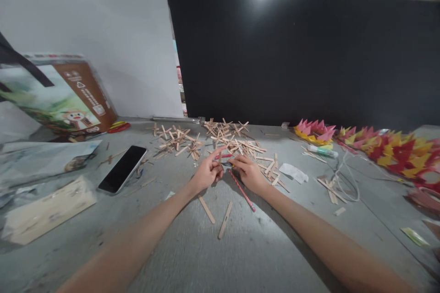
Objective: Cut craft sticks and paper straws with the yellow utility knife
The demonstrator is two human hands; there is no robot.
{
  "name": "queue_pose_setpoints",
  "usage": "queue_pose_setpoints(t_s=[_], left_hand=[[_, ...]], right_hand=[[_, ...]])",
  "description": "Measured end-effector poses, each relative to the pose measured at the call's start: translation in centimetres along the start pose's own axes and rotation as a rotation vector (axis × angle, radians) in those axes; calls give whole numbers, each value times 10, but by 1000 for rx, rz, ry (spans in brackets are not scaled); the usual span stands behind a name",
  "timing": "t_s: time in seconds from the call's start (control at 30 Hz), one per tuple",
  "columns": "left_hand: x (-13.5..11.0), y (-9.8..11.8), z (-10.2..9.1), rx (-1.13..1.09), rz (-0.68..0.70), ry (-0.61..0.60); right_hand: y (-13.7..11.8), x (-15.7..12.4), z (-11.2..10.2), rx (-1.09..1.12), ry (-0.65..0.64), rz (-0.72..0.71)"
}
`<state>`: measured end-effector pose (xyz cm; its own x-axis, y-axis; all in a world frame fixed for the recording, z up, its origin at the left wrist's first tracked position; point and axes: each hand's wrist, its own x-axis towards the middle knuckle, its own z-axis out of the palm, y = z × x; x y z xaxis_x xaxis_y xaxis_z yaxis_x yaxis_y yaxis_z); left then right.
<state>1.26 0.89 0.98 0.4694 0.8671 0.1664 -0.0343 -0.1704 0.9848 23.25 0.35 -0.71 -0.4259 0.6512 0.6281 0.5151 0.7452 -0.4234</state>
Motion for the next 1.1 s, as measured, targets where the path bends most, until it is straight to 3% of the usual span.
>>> queue_pose_setpoints(t_s=[0.13, 0.37, 0.57, 1.1], left_hand=[[-1, 1, 1, 51, 11, -37], [-1, 3, 0, -1, 23, 68], [-2, 4, 1, 73, 7, -8], [-2, 1, 4, 35, 7, 1]], right_hand=[[-1, 0, 1, 18, -17, -18], [-1, 2, -2, 7, 11, 8], [-1, 1, 0, 8, -14, -15], [0, 0, 1, 14, -3, -24]])
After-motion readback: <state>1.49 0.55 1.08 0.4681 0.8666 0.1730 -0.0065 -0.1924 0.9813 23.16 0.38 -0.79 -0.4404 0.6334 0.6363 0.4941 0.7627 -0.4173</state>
